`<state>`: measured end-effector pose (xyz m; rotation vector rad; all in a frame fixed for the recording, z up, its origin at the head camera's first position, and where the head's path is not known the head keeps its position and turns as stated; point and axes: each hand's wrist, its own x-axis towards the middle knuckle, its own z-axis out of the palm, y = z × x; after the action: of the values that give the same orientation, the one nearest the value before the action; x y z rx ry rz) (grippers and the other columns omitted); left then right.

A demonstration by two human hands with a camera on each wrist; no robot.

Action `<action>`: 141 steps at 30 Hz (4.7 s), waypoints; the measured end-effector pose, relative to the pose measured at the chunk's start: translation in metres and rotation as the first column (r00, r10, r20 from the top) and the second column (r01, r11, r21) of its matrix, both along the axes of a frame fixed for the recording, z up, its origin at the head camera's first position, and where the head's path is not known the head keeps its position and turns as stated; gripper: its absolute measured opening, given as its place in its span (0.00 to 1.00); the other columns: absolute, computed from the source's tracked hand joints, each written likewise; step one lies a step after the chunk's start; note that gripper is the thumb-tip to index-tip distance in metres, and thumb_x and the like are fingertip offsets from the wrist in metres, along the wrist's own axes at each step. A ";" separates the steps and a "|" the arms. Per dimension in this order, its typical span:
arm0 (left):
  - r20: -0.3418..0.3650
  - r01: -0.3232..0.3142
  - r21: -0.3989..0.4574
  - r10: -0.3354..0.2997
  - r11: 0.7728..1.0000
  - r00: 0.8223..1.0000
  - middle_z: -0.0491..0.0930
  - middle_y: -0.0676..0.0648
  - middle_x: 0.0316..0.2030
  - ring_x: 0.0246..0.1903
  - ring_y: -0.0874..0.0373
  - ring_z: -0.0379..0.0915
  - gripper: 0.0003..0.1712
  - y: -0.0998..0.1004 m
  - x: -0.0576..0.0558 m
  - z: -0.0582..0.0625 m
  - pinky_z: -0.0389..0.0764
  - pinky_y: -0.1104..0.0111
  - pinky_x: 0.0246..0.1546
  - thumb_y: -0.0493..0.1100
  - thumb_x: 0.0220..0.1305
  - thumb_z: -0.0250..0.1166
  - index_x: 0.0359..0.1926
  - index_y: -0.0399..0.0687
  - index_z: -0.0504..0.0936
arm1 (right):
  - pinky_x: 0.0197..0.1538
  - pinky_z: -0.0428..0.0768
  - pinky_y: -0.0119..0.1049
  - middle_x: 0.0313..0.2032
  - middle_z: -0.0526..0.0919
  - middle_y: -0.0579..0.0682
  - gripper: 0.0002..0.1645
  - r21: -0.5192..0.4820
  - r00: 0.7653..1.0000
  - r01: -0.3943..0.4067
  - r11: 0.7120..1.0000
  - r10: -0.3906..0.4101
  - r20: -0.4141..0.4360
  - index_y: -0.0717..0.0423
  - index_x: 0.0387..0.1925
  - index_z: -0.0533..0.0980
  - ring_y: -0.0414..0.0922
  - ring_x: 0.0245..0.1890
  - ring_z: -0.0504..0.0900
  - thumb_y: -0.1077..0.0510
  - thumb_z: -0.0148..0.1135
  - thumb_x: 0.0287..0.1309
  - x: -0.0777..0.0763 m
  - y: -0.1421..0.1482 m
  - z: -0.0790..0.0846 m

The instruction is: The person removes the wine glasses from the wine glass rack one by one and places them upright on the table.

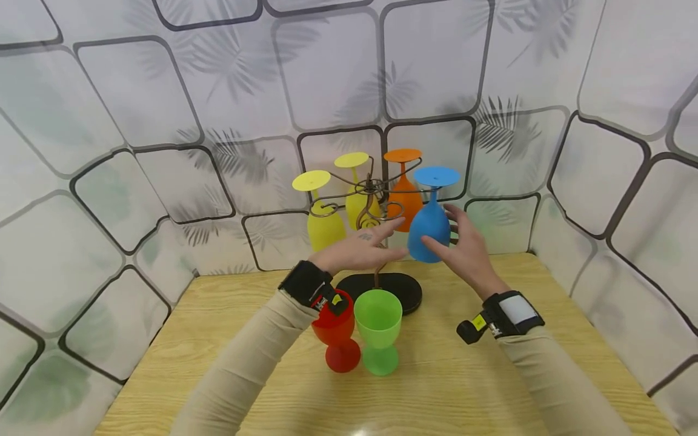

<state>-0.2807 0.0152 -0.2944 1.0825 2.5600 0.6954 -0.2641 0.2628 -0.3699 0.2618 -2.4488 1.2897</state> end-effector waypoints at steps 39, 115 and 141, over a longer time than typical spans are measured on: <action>0.077 -0.067 0.019 0.065 0.998 0.995 0.48 0.46 0.81 0.80 0.51 0.46 0.47 0.001 -0.011 -0.014 0.54 0.58 0.78 0.62 0.76 0.53 0.83 0.52 0.41 | 0.58 0.75 0.71 0.71 0.65 0.69 0.44 -0.026 1.000 -0.013 1.000 0.013 -0.005 0.55 0.79 0.56 0.73 0.65 0.71 0.46 0.62 0.69 -0.011 -0.030 0.000; 0.056 0.037 0.317 -0.058 0.948 0.997 0.67 0.41 0.72 0.72 0.49 0.65 0.40 0.006 0.003 -0.029 0.76 0.60 0.66 0.45 0.69 0.67 0.74 0.46 0.57 | 0.58 0.76 0.66 0.72 0.63 0.69 0.43 -0.086 0.996 -0.052 0.995 0.045 -0.082 0.63 0.76 0.56 0.71 0.64 0.72 0.59 0.65 0.67 0.046 -0.023 -0.004; -0.094 0.103 0.287 -0.078 0.953 0.992 0.73 0.42 0.66 0.62 0.54 0.74 0.46 0.002 0.023 -0.017 0.80 0.68 0.56 0.50 0.59 0.74 0.73 0.48 0.61 | 0.69 0.65 0.25 0.70 0.63 0.71 0.40 0.167 0.730 0.043 0.985 0.083 -0.678 0.67 0.69 0.62 0.62 0.66 0.70 0.42 0.59 0.71 0.067 -0.034 -0.014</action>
<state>-0.2580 0.0168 -0.3114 1.3354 2.5088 1.0498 -0.1974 0.2287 -0.3840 0.6816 -1.8969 0.7744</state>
